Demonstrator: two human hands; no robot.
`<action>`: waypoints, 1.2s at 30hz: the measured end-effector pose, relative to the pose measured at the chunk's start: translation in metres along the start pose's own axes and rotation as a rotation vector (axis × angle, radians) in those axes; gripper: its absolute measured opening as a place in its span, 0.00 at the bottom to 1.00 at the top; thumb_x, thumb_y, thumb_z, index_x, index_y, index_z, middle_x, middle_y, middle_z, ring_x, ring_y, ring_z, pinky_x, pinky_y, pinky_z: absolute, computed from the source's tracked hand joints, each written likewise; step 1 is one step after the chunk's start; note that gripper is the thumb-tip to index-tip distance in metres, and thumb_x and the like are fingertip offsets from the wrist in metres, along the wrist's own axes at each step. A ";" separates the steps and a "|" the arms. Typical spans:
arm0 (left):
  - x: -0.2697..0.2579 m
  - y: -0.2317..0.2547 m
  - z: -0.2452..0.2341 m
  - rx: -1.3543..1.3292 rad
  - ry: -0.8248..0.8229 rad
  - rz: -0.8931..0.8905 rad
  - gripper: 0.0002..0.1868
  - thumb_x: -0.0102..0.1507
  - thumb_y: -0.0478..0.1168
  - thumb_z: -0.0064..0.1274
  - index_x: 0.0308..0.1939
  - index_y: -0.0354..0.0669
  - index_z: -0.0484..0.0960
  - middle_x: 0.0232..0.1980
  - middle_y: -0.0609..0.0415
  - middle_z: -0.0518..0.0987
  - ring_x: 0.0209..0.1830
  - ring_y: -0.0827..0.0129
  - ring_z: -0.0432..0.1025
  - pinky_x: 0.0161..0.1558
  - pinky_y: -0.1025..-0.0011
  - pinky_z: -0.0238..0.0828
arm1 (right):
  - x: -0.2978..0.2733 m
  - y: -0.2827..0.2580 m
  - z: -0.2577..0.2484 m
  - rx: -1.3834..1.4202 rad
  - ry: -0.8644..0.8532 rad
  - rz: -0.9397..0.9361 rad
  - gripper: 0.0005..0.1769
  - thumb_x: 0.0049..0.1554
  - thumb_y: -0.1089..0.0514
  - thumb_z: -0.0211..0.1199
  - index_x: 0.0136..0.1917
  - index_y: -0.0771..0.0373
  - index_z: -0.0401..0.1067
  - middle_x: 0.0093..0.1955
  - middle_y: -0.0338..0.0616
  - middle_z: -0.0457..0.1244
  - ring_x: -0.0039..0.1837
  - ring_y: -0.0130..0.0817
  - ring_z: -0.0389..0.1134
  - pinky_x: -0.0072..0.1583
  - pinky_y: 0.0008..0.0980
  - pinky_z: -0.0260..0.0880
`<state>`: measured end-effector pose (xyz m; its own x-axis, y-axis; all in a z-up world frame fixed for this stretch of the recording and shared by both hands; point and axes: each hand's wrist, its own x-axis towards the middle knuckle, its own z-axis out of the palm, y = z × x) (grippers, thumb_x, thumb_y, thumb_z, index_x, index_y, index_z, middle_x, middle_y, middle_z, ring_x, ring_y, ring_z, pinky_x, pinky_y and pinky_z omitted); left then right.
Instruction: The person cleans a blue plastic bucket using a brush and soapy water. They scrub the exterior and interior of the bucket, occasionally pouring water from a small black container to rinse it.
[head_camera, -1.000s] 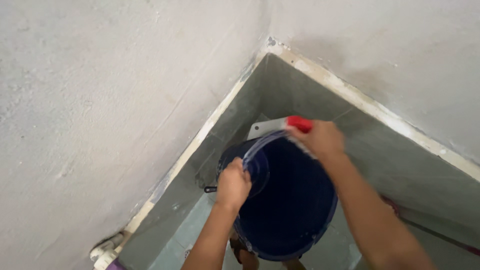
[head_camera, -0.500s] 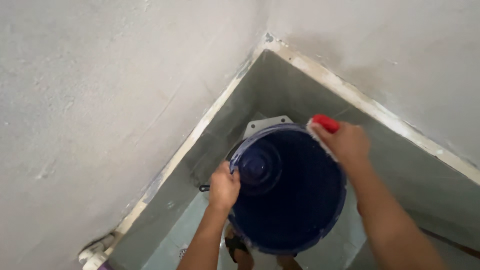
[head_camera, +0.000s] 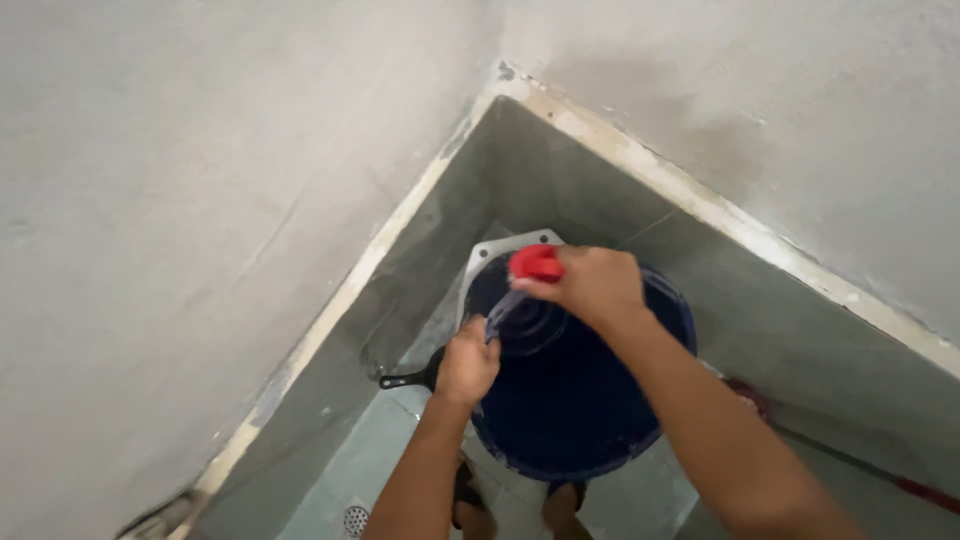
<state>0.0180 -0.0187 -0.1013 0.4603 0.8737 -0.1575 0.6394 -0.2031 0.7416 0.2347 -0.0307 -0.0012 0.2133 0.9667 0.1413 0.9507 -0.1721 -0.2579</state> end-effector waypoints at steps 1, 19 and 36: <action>0.000 -0.002 0.008 0.018 -0.029 -0.007 0.11 0.60 0.37 0.55 0.42 0.36 0.75 0.42 0.34 0.80 0.45 0.36 0.73 0.44 0.47 0.70 | -0.006 0.012 0.001 0.011 0.014 0.035 0.38 0.44 0.18 0.63 0.37 0.56 0.78 0.33 0.46 0.69 0.37 0.49 0.73 0.38 0.46 0.72; 0.029 -0.031 0.050 0.172 0.033 0.062 0.11 0.62 0.41 0.55 0.38 0.35 0.76 0.41 0.34 0.80 0.43 0.37 0.75 0.46 0.47 0.72 | -0.011 0.041 0.033 -0.016 -0.097 0.239 0.41 0.45 0.16 0.62 0.43 0.56 0.78 0.35 0.52 0.70 0.39 0.54 0.74 0.42 0.51 0.74; 0.030 -0.036 0.066 0.223 0.057 0.083 0.11 0.63 0.40 0.54 0.42 0.36 0.76 0.39 0.33 0.80 0.40 0.36 0.75 0.44 0.47 0.73 | -0.031 0.114 0.039 0.023 -0.160 0.280 0.43 0.45 0.16 0.60 0.48 0.56 0.82 0.38 0.54 0.71 0.41 0.55 0.73 0.44 0.51 0.73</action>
<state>0.0495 -0.0138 -0.1753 0.4853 0.8723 -0.0598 0.7236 -0.3623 0.5874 0.3279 -0.0730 -0.0719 0.4260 0.9002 -0.0901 0.8544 -0.4331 -0.2870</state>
